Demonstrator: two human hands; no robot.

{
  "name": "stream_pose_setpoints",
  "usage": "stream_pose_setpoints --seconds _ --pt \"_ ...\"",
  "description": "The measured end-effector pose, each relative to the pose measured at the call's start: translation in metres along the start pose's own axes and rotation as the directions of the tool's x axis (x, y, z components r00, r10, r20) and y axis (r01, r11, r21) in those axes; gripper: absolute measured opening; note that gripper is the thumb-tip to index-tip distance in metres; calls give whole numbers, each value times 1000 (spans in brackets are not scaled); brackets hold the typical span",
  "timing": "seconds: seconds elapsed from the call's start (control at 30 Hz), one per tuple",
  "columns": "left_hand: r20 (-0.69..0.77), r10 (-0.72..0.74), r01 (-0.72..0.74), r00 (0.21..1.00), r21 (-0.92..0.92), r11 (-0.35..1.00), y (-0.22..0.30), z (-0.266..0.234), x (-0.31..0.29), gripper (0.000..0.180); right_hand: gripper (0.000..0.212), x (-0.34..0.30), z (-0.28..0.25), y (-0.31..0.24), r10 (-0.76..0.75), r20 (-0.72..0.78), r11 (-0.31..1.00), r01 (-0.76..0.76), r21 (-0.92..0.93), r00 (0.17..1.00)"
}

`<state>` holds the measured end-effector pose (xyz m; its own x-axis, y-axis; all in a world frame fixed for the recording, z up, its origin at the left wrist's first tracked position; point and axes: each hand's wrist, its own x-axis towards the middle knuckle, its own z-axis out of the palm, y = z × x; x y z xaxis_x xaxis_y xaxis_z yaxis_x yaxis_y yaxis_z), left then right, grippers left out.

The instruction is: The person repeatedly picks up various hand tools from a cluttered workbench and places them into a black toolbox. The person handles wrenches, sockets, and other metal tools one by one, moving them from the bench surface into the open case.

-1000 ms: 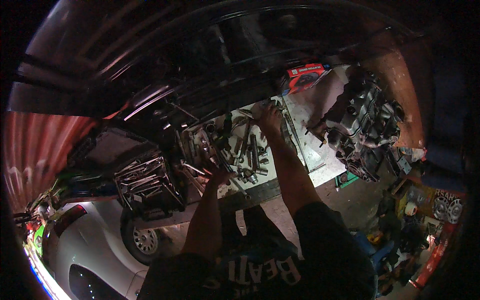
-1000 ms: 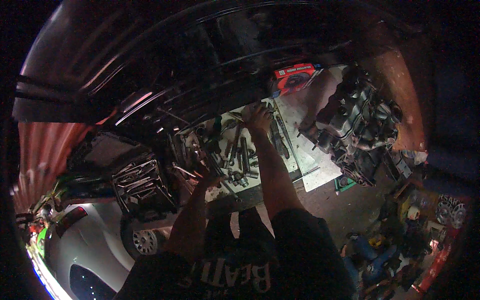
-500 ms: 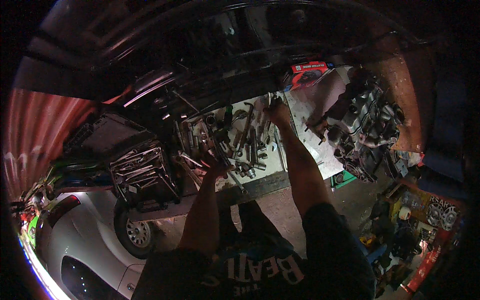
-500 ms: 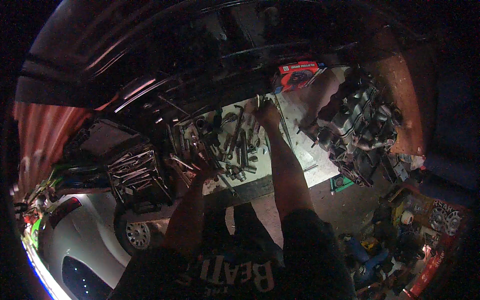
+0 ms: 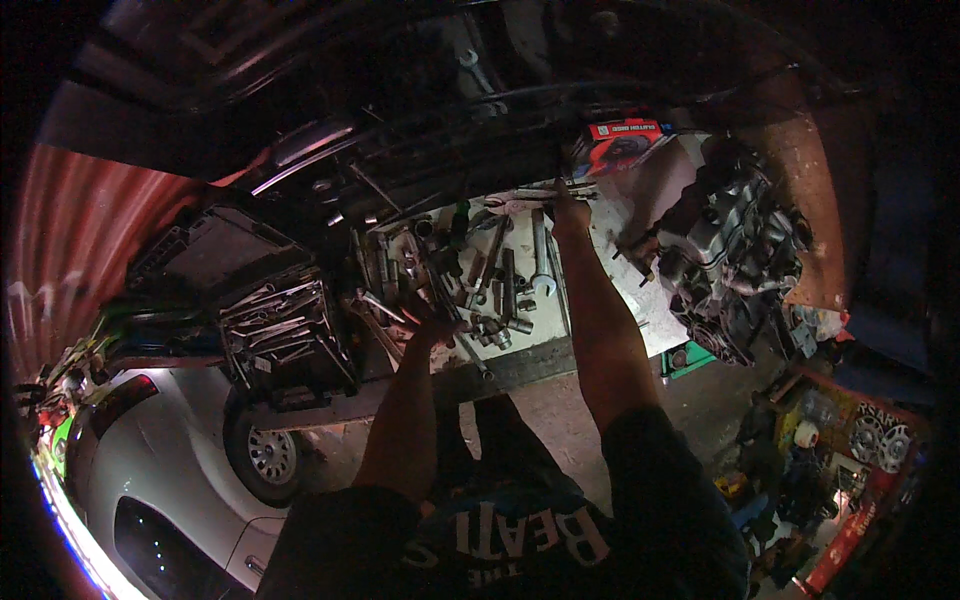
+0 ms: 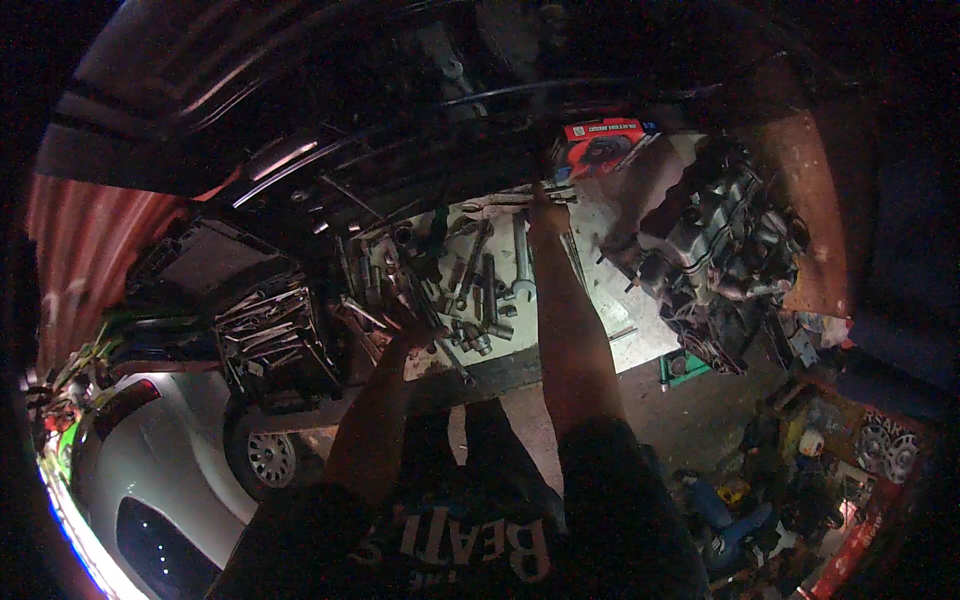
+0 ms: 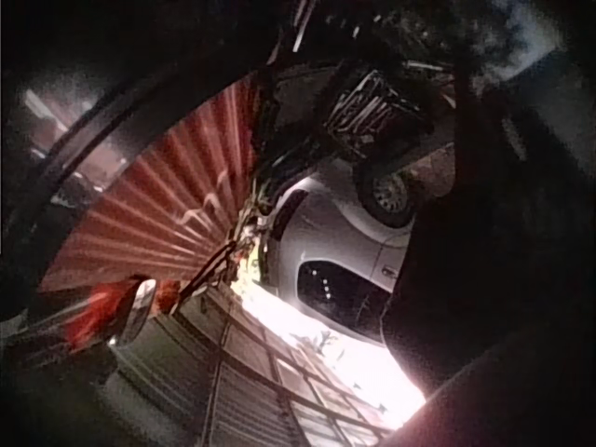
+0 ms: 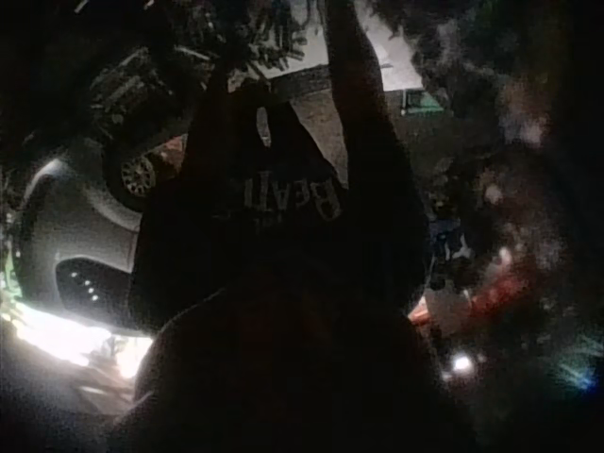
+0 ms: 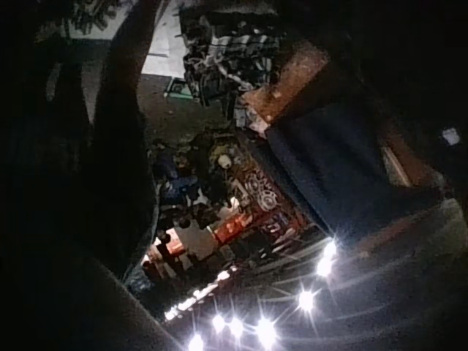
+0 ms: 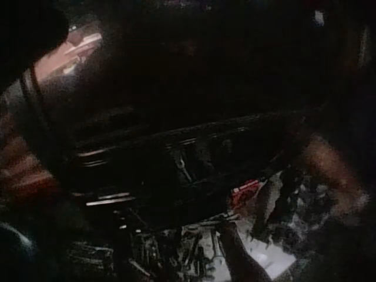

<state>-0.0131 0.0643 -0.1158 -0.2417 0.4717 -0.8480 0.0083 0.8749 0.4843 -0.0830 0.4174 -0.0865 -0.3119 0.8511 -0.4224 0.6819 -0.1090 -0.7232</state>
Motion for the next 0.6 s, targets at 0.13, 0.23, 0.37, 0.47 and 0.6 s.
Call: stream_pose_setpoints --seconds 0.13,0.23,0.37,0.47,0.6 --pt "-279 -61 -31 958 -314 949 -11 13 -7 74 54 14 29 -15 -81 200 977 117 -178 976" --pt "-199 37 -93 979 -276 957 23 -3 -25 89 45 37 31 12 -392 309 856 467 -224 867" --pt "-81 -173 152 982 -209 966 14 -5 -23 94 36 -6 30 -16 -298 350 927 182 328 888" --pt "-187 -27 -2 982 -154 988 -3 9 -4 82 32 4 20 -16 -454 407 883 460 89 792" --pt "-95 -73 54 993 -196 979 -31 18 2 58 30 -32 35 -23 -389 889 -313 873 -375 243"
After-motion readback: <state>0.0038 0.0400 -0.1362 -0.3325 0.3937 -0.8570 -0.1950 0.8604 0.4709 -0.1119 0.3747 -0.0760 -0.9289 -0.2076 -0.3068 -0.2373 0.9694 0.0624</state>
